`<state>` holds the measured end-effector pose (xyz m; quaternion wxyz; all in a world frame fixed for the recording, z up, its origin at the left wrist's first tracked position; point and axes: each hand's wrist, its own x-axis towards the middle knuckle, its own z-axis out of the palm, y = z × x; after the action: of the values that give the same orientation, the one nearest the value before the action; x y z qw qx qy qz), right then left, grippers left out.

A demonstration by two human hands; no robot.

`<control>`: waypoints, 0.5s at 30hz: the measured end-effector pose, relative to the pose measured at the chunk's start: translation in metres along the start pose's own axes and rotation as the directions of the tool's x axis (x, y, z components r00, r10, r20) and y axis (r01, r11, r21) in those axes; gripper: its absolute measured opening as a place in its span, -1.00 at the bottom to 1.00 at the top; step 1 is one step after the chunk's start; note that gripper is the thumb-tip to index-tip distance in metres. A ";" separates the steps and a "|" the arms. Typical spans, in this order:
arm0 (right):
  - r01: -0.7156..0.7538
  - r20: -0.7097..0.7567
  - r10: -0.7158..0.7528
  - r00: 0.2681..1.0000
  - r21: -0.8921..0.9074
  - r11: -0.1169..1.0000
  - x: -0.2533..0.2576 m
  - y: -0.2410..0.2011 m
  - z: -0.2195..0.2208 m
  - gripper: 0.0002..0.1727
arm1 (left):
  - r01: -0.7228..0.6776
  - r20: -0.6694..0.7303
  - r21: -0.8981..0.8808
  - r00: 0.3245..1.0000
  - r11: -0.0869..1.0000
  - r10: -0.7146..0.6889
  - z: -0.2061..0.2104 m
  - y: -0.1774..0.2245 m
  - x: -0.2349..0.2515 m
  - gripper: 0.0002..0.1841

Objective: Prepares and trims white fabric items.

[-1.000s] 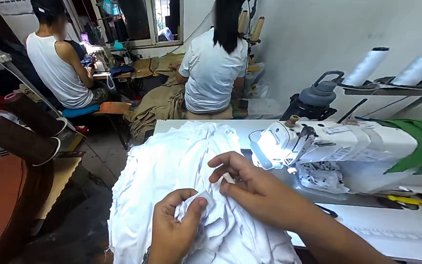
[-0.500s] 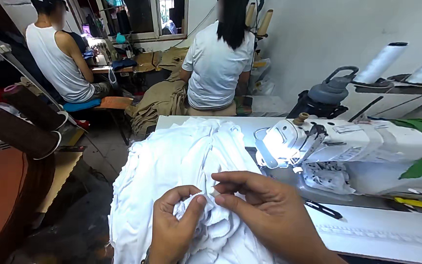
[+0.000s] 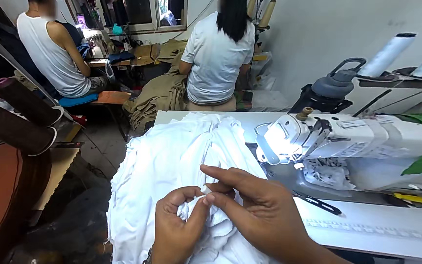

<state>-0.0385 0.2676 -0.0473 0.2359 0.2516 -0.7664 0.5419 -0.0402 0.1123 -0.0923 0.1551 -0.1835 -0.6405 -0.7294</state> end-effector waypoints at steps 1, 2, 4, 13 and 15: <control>0.016 0.001 -0.016 1.000 -0.027 1.000 0.002 0.000 0.002 -0.60 | -0.006 0.011 0.002 1.000 1.000 0.006 0.002 0.000 -0.002 -0.94; 0.032 0.004 -0.032 0.999 -0.051 0.998 0.004 -0.001 0.004 -0.59 | -0.015 0.029 0.001 0.999 1.000 0.015 0.005 -0.001 -0.003 -0.95; 0.046 0.007 -0.046 0.999 -0.050 0.998 0.009 -0.004 0.009 -0.58 | -0.001 0.045 -0.027 0.999 1.000 0.002 0.008 -0.004 -0.005 -0.94; -0.064 -0.020 0.065 0.998 0.077 0.995 0.006 -0.002 -0.012 -0.41 | 0.169 0.000 -0.161 0.985 0.972 -0.171 -0.005 -0.003 -0.002 -0.89; -0.075 -0.001 0.075 0.997 0.058 0.996 -0.002 0.002 -0.006 -0.46 | 0.157 0.004 -0.162 0.987 0.974 -0.159 -0.004 -0.003 -0.002 -0.89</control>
<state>-0.0377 0.2746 -0.0484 0.2092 0.2287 -0.7589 0.5728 -0.0402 0.1090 -0.0967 0.0842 -0.1408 -0.5911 -0.7897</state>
